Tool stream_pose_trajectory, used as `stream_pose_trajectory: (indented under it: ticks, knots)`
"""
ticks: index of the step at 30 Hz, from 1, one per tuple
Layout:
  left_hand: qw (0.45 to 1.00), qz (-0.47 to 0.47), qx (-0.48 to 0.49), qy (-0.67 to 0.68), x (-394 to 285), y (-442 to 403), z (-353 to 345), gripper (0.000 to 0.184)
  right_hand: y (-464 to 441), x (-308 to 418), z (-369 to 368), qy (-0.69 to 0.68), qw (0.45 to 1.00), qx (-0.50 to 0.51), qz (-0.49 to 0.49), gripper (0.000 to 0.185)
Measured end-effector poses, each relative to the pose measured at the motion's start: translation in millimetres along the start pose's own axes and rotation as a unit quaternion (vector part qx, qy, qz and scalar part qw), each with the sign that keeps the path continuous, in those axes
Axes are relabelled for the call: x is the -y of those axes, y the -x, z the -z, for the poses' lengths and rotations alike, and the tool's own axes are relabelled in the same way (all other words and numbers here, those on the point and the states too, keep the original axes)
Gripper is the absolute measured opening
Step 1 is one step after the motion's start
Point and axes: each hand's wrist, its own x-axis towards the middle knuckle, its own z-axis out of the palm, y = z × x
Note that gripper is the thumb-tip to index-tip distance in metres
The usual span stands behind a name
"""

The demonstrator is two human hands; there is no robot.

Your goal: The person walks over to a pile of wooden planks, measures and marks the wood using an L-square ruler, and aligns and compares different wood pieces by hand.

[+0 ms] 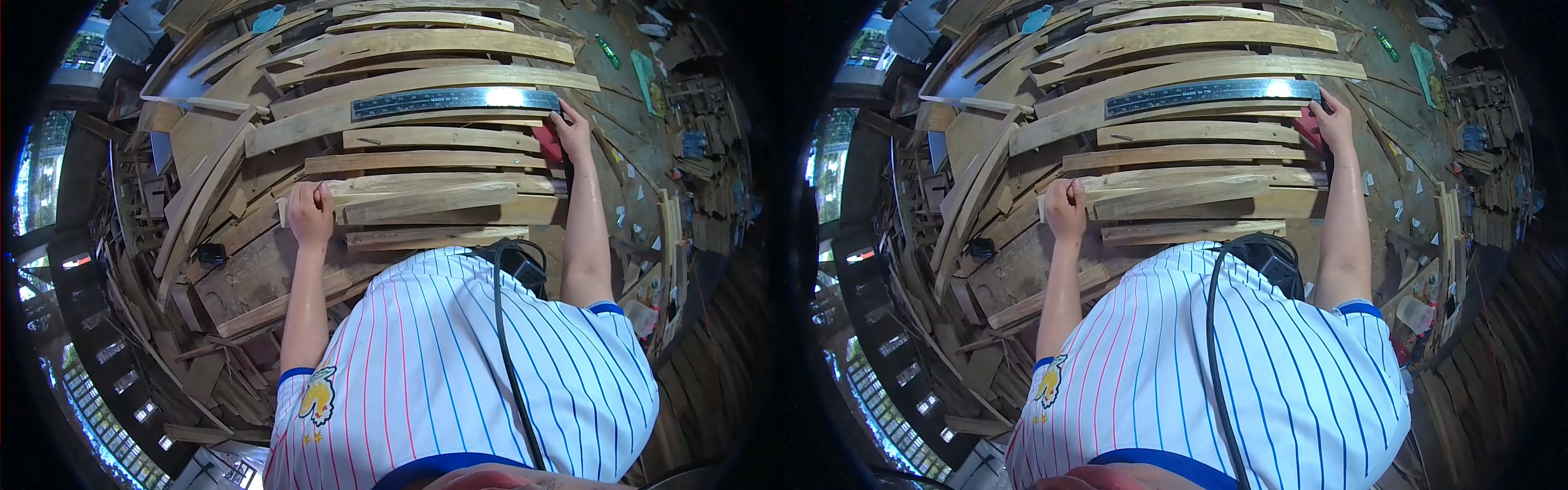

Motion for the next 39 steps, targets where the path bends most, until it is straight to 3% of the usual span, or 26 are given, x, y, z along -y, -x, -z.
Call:
stream_pose_trajectory:
  ticks: [30, 38, 39]
  knots:
    - [1.000, 0.009, 0.007, 0.015, 0.4, -0.2, 3.3, 0.023, -1.6, 1.4, 2.1, 0.122, 0.991, -0.004, 0.059, 0.047]
    - [0.999, 0.009, -0.007, 0.043, 1.9, -2.1, 5.9, 0.020, 1.6, 20.7, 5.7, 0.155, 0.987, 0.013, 0.044, 0.049]
    - [0.997, 0.032, -0.001, 0.067, -0.2, -3.7, 7.0, 0.019, 2.4, 24.9, 7.6, 0.161, 0.987, 0.026, -0.011, 0.053]
